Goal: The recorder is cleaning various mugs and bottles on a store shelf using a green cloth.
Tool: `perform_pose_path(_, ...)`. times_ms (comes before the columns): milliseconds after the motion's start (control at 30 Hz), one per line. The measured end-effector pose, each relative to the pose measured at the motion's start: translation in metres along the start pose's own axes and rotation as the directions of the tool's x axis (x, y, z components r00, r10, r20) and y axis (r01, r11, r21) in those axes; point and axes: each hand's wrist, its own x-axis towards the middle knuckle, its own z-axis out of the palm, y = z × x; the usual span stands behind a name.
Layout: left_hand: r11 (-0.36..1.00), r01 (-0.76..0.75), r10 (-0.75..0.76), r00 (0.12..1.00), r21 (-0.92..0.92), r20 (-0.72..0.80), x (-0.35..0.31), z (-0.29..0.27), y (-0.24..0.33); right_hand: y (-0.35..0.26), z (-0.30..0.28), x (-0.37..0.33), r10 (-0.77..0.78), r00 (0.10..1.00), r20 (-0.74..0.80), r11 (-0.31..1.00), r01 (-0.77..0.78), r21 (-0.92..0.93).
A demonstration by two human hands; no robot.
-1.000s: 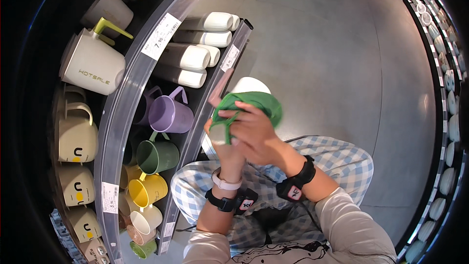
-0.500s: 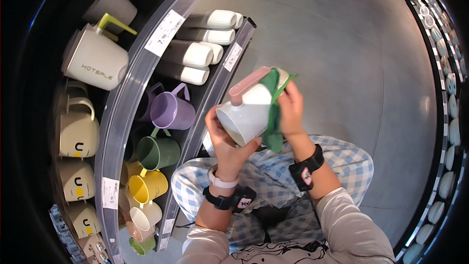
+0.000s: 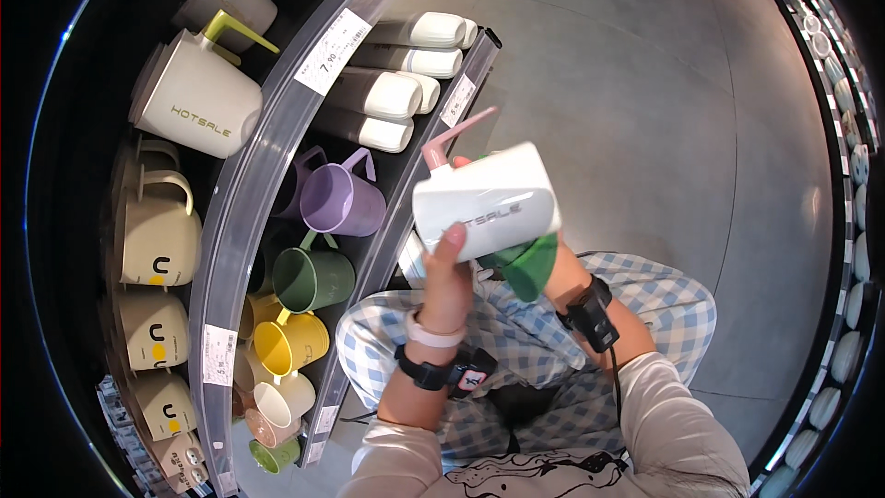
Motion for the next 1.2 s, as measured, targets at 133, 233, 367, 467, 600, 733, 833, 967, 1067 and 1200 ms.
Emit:
perform_pose_path(133, 0.976, -0.167, 0.191, 0.965, 0.142, -0.180, -0.010, 0.000, -0.036, 0.013, 0.000, -0.003, 0.104, 0.988, -0.112, 0.945, -0.063, 0.321)
perform_pose_path(233, 0.959, -0.130, 0.200, 0.940, 0.253, -0.277, -0.011, 0.005, -0.047, 0.008, -0.035, -0.013, 0.081, 0.991, -0.104, 0.988, -0.066, 0.139)
perform_pose_path(367, 0.942, -0.150, 0.239, 0.928, 0.300, -0.285, -0.006, 0.015, -0.052, 0.008, -0.040, -0.015, 0.018, 0.987, -0.161, 0.999, -0.011, 0.042)
perform_pose_path(467, 0.707, -0.280, 0.487, 0.859, 0.649, -0.159, 0.002, -0.001, -0.061, 0.019, 0.000, -0.014, -0.082, 0.934, -0.349, 0.989, 0.033, -0.143)
perform_pose_path(600, 0.723, -0.318, 0.494, 0.858, 0.613, -0.139, 0.012, 0.005, -0.051, 0.009, -0.014, -0.014, -0.107, 0.955, -0.277, 0.994, 0.095, -0.056)
perform_pose_path(733, 0.462, -0.325, 0.576, 0.818, 0.825, 0.000, 0.013, 0.000, -0.049, -0.005, -0.007, -0.005, -0.283, 0.795, -0.536, 0.942, 0.124, -0.313)
perform_pose_path(833, 0.523, -0.411, 0.542, 0.837, 0.746, 0.081, 0.005, 0.002, -0.055, -0.026, 0.018, -0.011, -0.343, 0.880, -0.329, 0.932, 0.276, -0.236)
perform_pose_path(967, 0.766, -0.346, 0.334, 0.934, 0.542, 0.125, 0.001, 0.006, -0.049, -0.045, 0.019, -0.007, -0.327, 0.938, -0.112, 0.938, 0.309, -0.155)
perform_pose_path(1067, 0.923, -0.152, 0.134, 0.988, 0.352, 0.076, -0.001, 0.009, -0.036, -0.044, 0.015, -0.006, -0.228, 0.973, -0.047, 0.971, 0.223, -0.081)
perform_pose_path(1200, 1.000, -0.014, 0.016, 0.988, 0.014, -0.153, 0.000, -0.007, -0.025, 0.002, 0.023, 0.003, -0.198, 0.857, -0.476, 0.967, 0.092, -0.237)
